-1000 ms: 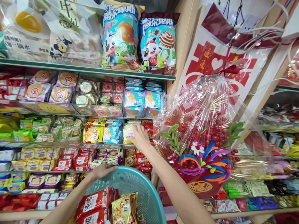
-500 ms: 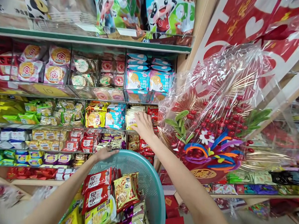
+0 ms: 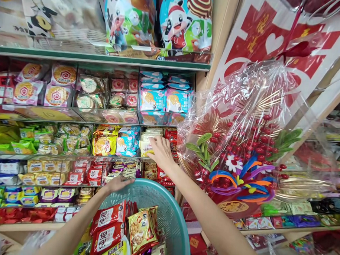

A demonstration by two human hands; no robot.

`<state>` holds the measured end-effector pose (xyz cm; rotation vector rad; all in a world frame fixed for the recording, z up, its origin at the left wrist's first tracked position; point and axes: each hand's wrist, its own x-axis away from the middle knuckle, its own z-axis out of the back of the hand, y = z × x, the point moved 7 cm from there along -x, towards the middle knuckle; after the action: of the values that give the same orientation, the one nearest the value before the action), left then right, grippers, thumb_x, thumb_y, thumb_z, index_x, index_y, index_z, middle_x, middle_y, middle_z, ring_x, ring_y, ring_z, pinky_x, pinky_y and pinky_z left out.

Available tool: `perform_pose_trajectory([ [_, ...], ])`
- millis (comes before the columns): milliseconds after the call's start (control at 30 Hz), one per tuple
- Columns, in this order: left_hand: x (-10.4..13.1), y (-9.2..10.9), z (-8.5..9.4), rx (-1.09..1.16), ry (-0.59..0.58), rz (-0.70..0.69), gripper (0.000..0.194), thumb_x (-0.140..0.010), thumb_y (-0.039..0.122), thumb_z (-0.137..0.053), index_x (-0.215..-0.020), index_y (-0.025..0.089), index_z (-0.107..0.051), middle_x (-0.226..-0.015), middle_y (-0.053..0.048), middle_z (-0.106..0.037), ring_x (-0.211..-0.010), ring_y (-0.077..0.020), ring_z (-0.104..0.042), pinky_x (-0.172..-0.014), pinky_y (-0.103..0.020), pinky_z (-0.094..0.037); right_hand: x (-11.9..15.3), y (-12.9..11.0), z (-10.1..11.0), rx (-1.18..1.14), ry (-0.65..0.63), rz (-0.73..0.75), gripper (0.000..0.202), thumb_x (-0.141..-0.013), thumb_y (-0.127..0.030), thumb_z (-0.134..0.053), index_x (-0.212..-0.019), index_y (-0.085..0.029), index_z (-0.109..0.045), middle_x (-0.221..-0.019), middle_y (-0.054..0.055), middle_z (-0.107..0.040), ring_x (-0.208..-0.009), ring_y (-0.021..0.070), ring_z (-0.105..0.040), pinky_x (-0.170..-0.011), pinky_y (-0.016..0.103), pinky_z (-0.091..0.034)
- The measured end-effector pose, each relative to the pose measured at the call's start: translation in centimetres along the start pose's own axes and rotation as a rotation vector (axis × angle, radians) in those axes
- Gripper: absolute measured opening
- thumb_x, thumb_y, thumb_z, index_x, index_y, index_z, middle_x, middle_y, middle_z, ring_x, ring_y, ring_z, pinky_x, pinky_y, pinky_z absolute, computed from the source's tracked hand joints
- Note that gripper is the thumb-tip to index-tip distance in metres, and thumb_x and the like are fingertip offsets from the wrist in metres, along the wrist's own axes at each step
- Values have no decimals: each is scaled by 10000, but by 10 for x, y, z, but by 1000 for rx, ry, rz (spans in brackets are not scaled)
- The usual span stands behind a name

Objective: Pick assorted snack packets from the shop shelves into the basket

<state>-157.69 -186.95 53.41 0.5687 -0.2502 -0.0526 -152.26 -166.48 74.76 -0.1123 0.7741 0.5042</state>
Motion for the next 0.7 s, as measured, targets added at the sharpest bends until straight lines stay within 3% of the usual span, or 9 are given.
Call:
perform_pose_trajectory([
  [267,-4,8,-1,-7,-28,-39,639,-575,779,-377,-620,184,-605,-637,-67,-652,-650,-234,-612,-626,-309,-423,2,-7,2,5,-58,38,584,-760,-310,-594,-1273,-214,-333,-1146,93,-475,-985,237,-424,-805,360,-317],
  [500,-13,3,0,-23,-15,-46,677,-565,779,-400,-715,171,-656,-799,-95,-685,-790,-261,-624,-645,-291,-431,6,-12,5,7,-94,72,419,-826,-295,-500,-1227,-223,-401,-1073,80,-538,-956,230,-438,-821,365,-287],
  [700,-13,1,-3,-32,-29,-25,702,-569,788,-382,-804,194,-674,-789,-74,-686,-773,-256,-626,-623,-290,-426,19,-15,7,11,-60,71,380,-832,-270,-491,-1205,-214,-439,-1077,77,-535,-971,225,-453,-846,375,-290],
])
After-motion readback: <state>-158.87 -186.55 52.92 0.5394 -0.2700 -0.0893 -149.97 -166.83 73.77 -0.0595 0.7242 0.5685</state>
